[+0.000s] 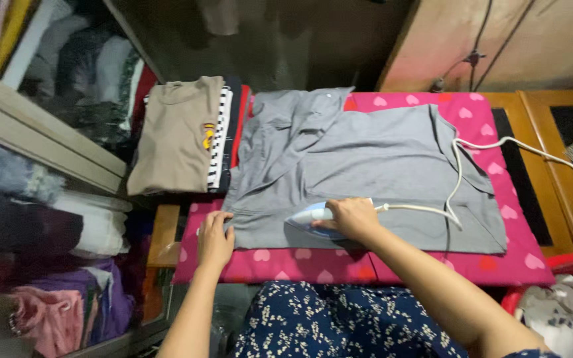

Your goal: The person irons a gray button-up shirt on a pink heart-patterned ironing board, smoothing the fabric and using a blue and white iron. After ironing, the person folds the shirt and places it on a stack of other folded clothes. The person then picks up a white t-shirt from a red laundry basket and begins ironing it.

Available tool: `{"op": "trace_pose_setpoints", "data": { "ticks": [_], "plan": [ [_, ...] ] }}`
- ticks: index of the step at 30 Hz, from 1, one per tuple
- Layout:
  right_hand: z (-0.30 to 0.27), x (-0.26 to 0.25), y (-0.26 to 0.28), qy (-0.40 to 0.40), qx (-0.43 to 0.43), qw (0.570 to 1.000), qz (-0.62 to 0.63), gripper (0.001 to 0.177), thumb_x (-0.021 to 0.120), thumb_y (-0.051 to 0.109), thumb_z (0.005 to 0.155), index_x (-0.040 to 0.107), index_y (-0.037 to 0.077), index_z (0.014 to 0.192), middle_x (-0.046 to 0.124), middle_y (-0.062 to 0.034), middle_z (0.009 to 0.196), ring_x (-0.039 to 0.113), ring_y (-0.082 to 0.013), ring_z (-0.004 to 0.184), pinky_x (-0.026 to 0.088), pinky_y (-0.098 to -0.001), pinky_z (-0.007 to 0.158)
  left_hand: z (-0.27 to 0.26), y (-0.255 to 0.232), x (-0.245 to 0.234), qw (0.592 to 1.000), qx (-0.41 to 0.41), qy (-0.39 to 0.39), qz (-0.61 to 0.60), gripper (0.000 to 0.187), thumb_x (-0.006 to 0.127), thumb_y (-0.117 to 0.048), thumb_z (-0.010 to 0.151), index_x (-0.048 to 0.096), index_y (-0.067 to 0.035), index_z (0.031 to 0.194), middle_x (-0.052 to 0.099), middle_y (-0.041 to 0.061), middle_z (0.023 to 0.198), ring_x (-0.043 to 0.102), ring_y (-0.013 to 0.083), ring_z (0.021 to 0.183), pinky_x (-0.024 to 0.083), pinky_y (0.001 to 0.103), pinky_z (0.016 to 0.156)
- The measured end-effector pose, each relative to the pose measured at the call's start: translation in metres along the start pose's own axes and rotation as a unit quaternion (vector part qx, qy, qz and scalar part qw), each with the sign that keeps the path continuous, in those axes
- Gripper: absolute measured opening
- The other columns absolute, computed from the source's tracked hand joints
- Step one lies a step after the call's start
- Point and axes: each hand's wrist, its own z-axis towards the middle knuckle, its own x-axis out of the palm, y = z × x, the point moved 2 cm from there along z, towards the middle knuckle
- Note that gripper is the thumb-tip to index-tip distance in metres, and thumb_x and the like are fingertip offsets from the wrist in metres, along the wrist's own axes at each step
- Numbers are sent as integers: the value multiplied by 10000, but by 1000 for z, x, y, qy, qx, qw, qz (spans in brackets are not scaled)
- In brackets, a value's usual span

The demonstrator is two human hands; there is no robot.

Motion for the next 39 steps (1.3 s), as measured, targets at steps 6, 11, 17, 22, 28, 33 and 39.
{"op": "trace_pose_setpoints", "data": {
  "ticks": [6, 11, 17, 22, 28, 33, 39],
  "plan": [
    [31, 24, 68, -2, -88, 996, 19, 602, 641, 719, 808, 726, 131, 906, 738, -123, 767, 730, -331, 689, 542, -476, 586, 10, 23, 7, 985, -62, -15, -157, 332, 720, -39, 850, 654, -115, 1167, 750, 98, 1034, 737, 264, 904, 573, 389, 804],
    [45, 44, 124, -37, -152, 988, 2, 547, 623, 649, 901, 691, 116, 996, 728, -129, 808, 722, -334, 686, 543, -463, 584, 13, 36, 11, 971, -91, -3, -220, 329, 718, -6, 850, 659, -119, 1153, 774, 85, 977, 771, 217, 895, 592, 347, 769],
    [36, 27, 99, -19, -149, 987, 64, 558, 668, 662, 820, 734, 140, 1006, 735, -133, 747, 714, -338, 693, 527, -473, 601, 10, 31, 7, 977, -94, -1, -191, 268, 722, -36, 865, 678, -103, 1120, 770, 98, 975, 760, 245, 894, 578, 374, 764],
    [12, 5, 71, -18, -102, 993, 54, 543, 686, 662, 799, 760, 149, 960, 745, -110, 778, 716, -333, 686, 526, -466, 602, 10, 24, 11, 986, -25, -7, -165, 223, 672, -32, 888, 687, -104, 1099, 764, 109, 1014, 754, 279, 921, 586, 392, 788],
    [14, -9, 70, -117, -50, 980, 152, 538, 722, 651, 784, 779, 176, 1031, 761, -117, 812, 730, -333, 735, 552, -461, 638, 14, -10, -1, 990, -92, 109, 13, 357, 702, -326, 955, 608, -191, 1272, 761, 94, 1026, 682, 345, 1007, 509, 513, 873],
    [23, -23, 47, -143, 35, 980, 137, 574, 739, 689, 753, 792, 199, 1048, 766, -140, 843, 741, -337, 774, 572, -468, 676, 11, -5, -2, 983, -46, 163, 70, 643, 798, -260, 764, 548, -242, 1356, 740, 63, 1078, 665, 308, 1061, 470, 534, 903],
    [-7, -41, -23, -54, 121, 991, 36, 628, 724, 742, 713, 802, 211, 1039, 767, -138, 838, 749, -331, 771, 581, -466, 651, 22, 42, 3, 988, -85, 128, -26, 575, 788, -207, 821, 568, -259, 1351, 738, 94, 1095, 715, 313, 1002, 549, 481, 862]
  ]
}}
